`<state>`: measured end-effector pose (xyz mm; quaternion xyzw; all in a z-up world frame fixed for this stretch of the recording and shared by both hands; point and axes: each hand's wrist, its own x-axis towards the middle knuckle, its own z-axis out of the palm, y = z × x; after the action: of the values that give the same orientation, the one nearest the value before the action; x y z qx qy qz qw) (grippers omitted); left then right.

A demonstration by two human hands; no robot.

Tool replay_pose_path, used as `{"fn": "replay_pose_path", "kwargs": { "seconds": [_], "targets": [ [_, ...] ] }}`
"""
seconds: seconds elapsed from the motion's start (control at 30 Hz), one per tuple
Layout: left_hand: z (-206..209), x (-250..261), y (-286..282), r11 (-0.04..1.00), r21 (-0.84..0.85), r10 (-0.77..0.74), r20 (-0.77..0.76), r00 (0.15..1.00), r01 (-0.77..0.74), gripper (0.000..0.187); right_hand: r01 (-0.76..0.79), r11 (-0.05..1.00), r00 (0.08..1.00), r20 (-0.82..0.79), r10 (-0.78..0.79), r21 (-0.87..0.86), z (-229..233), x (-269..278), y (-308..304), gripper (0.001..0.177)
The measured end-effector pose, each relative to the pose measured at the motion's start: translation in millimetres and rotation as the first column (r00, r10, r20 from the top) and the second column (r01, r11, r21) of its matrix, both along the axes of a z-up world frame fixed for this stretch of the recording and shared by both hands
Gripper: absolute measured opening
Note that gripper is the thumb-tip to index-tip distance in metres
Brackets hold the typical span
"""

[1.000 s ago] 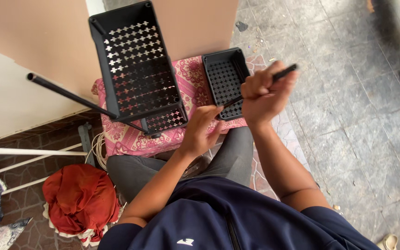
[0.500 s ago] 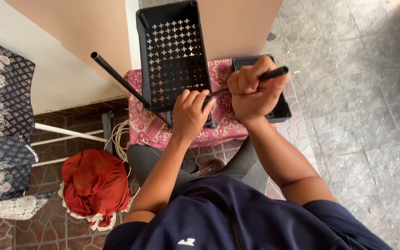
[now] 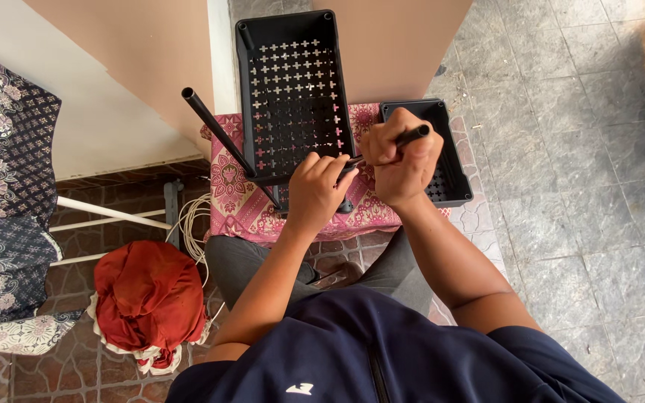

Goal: The person assembles a black plastic rolling cart by inserting legs into a perforated tray, attaching side panels, and fitting a second tray on top. The person handles trays, legs, and panels, then positions the assembled unit upright.

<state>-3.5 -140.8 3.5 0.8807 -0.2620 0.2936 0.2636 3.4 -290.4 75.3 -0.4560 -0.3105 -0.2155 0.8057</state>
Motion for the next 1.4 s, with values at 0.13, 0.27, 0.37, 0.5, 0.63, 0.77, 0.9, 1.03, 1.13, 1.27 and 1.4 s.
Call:
{"fn": "replay_pose_path", "kwargs": {
  "seconds": [0.13, 0.27, 0.37, 0.5, 0.63, 0.77, 0.9, 1.03, 1.13, 1.27, 1.4],
  "targets": [
    [4, 0, 2, 1.000, -0.004, -0.003, -0.010, 1.000, 0.003, 0.027, -0.038, 0.997, 0.999, 0.005, 0.038, -0.067, 9, 7, 5, 0.064],
    [7, -6, 4, 1.000, -0.014, -0.008, -0.037, 0.999, 0.007, 0.026, -0.099, 0.991, 0.995, -0.024, 0.097, -0.089, 13, 11, 9, 0.061],
    [10, -9, 4, 1.000, 0.001, -0.004, -0.107, 0.994, 0.005, 0.028, -0.112, 0.985, 0.994, -0.033, 0.109, -0.129, 14, 13, 12, 0.056],
    [12, -5, 5, 1.000, -0.028, -0.016, -0.111, 0.994, 0.013, 0.029, 0.043, 0.986, 0.998, -0.041, -0.050, -0.163, 10, 15, 16, 0.050],
    [13, -3, 6, 1.000, 0.001, -0.015, -0.091, 0.996, 0.016, 0.030, 0.142, 0.973, 0.989, -0.013, -0.147, -0.182, 6, 18, 21, 0.047],
    [10, -2, 6, 1.000, 0.019, 0.004, -0.109, 0.994, -0.002, 0.029, 0.196, 0.937, 0.978, -0.019, -0.210, -0.290, 1, 20, 27, 0.047],
    [8, -1, 7, 1.000, 0.006, -0.004, -0.092, 0.996, 0.004, 0.029, 0.174, 0.947, 0.981, -0.035, -0.191, -0.270, -2, 27, 29, 0.045],
    [5, -1, 8, 1.000, 0.011, -0.004, -0.075, 0.997, 0.004, 0.028, 0.187, 0.955, 0.976, -0.068, -0.208, -0.232, -10, 29, 32, 0.044],
    [2, 1, 8, 0.999, 0.033, 0.018, -0.101, 0.995, -0.015, 0.025, 0.319, 0.908, 0.943, -0.004, -0.332, -0.270, -21, 24, 38, 0.044],
    [0, 2, 9, 1.000, 0.018, 0.007, -0.029, 1.000, -0.007, 0.026, 0.325, 0.907, 0.939, -0.024, -0.343, -0.267, -35, 24, 37, 0.041],
    [-2, 1, 9, 0.999, 0.040, 0.009, -0.091, 0.996, -0.006, 0.023, 0.157, 0.973, 0.983, -0.073, -0.171, -0.170, -51, 31, 33, 0.036]
  ]
}}
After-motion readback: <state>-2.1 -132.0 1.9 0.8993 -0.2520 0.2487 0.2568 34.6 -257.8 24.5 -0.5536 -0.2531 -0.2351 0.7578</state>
